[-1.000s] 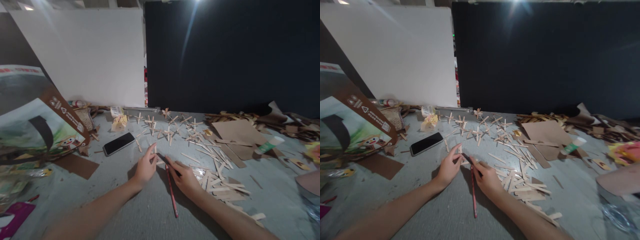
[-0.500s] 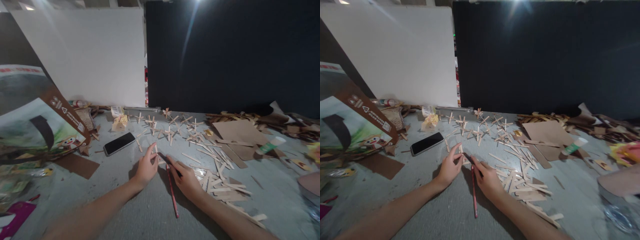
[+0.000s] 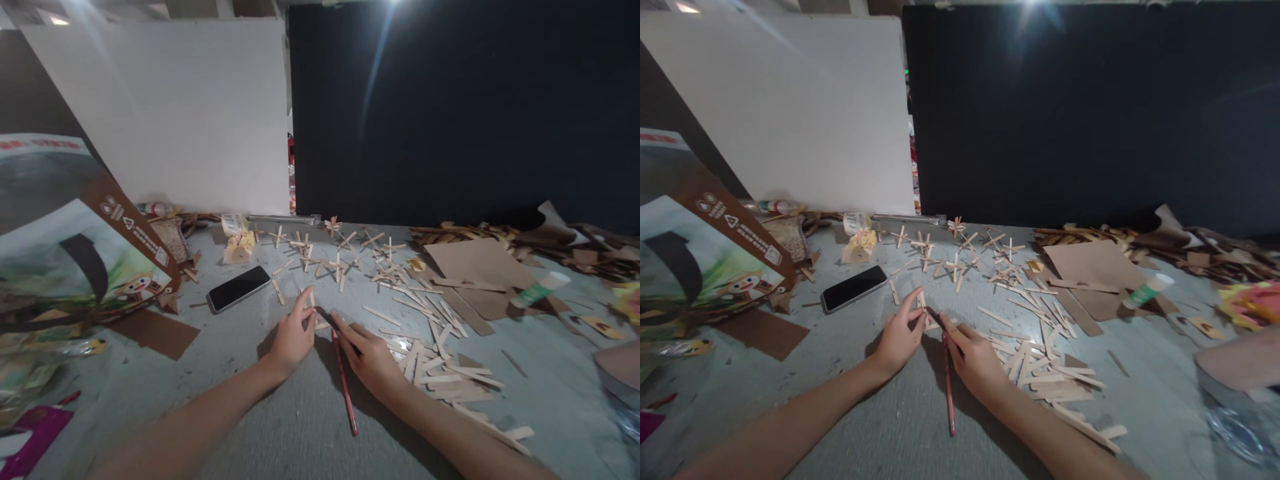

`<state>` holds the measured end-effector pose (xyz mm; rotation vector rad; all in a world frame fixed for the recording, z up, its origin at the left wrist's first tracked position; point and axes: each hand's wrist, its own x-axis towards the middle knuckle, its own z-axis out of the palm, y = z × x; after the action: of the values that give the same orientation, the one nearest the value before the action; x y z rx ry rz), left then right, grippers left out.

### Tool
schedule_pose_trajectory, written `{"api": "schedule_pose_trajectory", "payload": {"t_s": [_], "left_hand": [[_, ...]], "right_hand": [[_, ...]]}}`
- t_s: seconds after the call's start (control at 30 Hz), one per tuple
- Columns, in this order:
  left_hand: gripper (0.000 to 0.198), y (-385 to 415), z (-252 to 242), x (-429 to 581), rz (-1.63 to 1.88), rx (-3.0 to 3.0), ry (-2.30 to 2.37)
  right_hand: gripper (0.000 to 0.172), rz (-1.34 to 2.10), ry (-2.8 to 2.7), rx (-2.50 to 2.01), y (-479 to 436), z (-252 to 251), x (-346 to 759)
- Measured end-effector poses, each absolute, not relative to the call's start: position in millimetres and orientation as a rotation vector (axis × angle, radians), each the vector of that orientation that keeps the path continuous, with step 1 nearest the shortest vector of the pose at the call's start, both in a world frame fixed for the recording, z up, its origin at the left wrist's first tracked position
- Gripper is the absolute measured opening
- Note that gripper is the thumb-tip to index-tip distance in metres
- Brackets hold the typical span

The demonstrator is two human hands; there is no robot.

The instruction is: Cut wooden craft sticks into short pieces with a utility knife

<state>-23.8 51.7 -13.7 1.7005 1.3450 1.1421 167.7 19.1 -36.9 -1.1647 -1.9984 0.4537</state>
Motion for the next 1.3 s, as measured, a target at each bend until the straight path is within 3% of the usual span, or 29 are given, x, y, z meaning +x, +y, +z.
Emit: {"api": "schedule_pose_trajectory", "payload": {"t_s": [0.47, 1.3], "left_hand": [[0.057, 56, -14, -22, 1.143, 1.604, 1.283], [0.055, 68, -25, -26, 1.213, 1.500, 1.139]], "right_hand": [[0.046, 0.647, -1.866, -1.147, 24, -35, 166], [0.045, 0.626, -1.836, -1.097, 31, -39, 162]]}}
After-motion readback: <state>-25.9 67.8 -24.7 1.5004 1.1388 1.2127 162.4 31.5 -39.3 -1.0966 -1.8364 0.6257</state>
